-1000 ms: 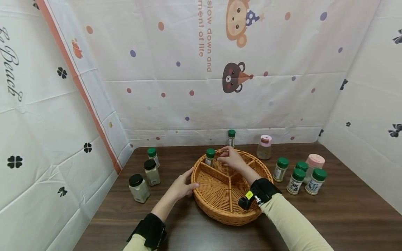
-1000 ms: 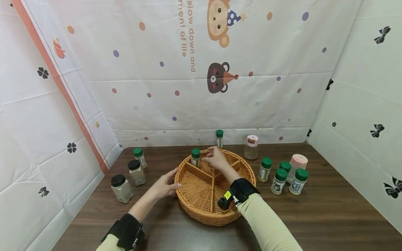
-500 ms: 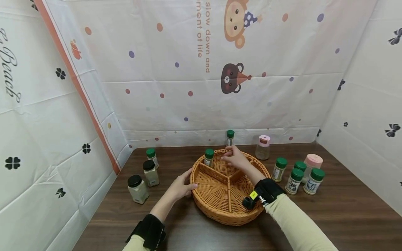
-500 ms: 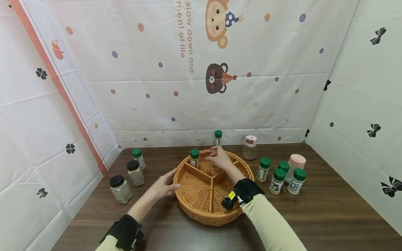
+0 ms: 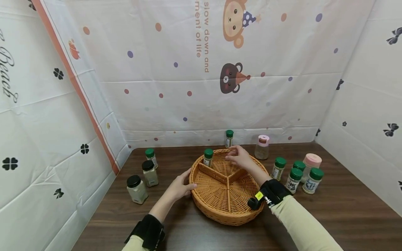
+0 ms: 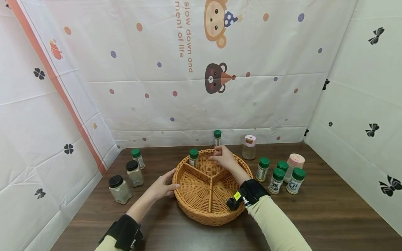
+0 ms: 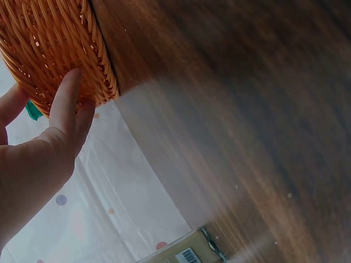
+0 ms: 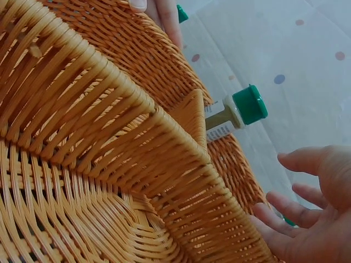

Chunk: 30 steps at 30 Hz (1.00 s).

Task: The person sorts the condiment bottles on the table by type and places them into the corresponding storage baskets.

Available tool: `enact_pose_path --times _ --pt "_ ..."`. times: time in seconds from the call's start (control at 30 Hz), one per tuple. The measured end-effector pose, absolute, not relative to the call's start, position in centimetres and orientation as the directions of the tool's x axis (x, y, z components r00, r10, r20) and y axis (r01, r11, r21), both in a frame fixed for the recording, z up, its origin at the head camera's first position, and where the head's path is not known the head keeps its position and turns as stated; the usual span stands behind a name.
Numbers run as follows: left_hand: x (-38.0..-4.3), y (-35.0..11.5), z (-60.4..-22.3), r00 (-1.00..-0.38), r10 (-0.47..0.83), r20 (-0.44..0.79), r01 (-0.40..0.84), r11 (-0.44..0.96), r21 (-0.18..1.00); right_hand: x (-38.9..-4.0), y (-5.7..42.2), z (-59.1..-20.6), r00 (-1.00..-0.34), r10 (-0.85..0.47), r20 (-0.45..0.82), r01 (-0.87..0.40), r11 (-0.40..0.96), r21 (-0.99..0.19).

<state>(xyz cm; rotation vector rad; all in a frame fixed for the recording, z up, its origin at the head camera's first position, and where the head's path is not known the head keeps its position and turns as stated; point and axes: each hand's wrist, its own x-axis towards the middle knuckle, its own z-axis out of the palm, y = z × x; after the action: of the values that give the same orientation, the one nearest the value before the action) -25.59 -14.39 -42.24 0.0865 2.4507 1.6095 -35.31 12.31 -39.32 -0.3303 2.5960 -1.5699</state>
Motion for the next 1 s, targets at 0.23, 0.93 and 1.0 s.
enact_pose_path --times 0.23,0.93,1.0 --pt "-25.6 -14.4 -42.2 -0.976 0.165 -0.14 -0.064 0.401 0.914 -34.9 13.4 -38.9 -0.969 -0.232 0.086 -0.188 0.465 -0.865" --pt "-25.6 -14.4 -42.3 -0.977 0.152 -0.152 -0.078 0.408 0.909 -34.3 16.7 -38.7 -0.973 -0.184 0.142 -0.212 0.449 -0.868" --pt "-25.6 -14.4 -42.3 -0.976 0.153 -0.153 -0.079 0.407 0.91 -34.3 17.0 -38.7 -0.972 -0.179 0.15 -0.216 0.452 -0.866"
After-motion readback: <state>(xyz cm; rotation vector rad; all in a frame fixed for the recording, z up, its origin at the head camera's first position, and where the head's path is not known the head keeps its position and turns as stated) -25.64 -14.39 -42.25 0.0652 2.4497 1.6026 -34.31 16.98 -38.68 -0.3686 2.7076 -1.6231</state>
